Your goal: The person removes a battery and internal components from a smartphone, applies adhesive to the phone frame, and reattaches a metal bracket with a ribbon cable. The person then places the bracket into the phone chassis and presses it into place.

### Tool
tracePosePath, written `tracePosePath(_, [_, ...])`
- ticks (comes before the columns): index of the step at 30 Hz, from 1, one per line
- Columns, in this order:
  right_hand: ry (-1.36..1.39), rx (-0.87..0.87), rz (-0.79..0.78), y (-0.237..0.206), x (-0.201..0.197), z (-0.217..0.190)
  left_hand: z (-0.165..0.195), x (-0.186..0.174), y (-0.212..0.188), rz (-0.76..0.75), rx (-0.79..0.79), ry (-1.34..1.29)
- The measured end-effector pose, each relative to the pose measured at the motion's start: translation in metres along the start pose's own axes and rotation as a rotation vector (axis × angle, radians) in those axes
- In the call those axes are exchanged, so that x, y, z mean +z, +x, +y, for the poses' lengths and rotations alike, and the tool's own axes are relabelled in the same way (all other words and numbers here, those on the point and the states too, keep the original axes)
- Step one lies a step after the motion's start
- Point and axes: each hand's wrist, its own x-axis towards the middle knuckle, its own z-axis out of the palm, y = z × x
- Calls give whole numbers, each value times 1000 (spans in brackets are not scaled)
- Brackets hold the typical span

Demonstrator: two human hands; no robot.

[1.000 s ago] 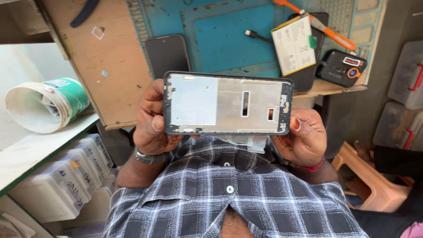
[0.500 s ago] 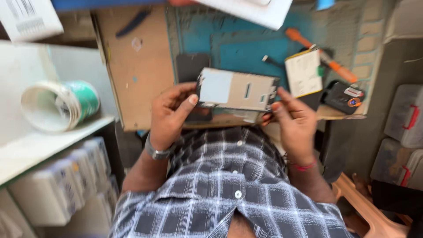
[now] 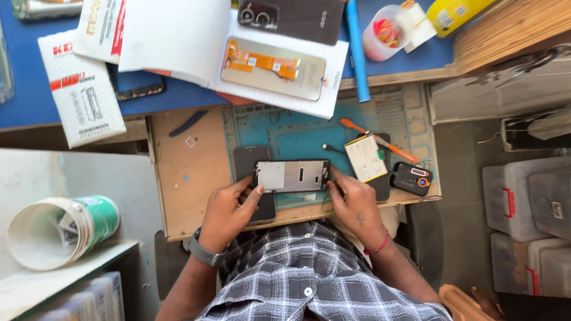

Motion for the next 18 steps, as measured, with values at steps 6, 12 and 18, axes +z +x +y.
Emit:
tracePosePath(6, [-40,32,-105,14,-19,-16,-2,-6,3,-43,-43,-84])
tracePosePath(12, [101,-136,81,40,-69,-42,3,-21,5,-14,-60,-34])
tracePosePath(18, [-119,-664,365,201,-142,-70,15,-33,-6,34,119,-160])
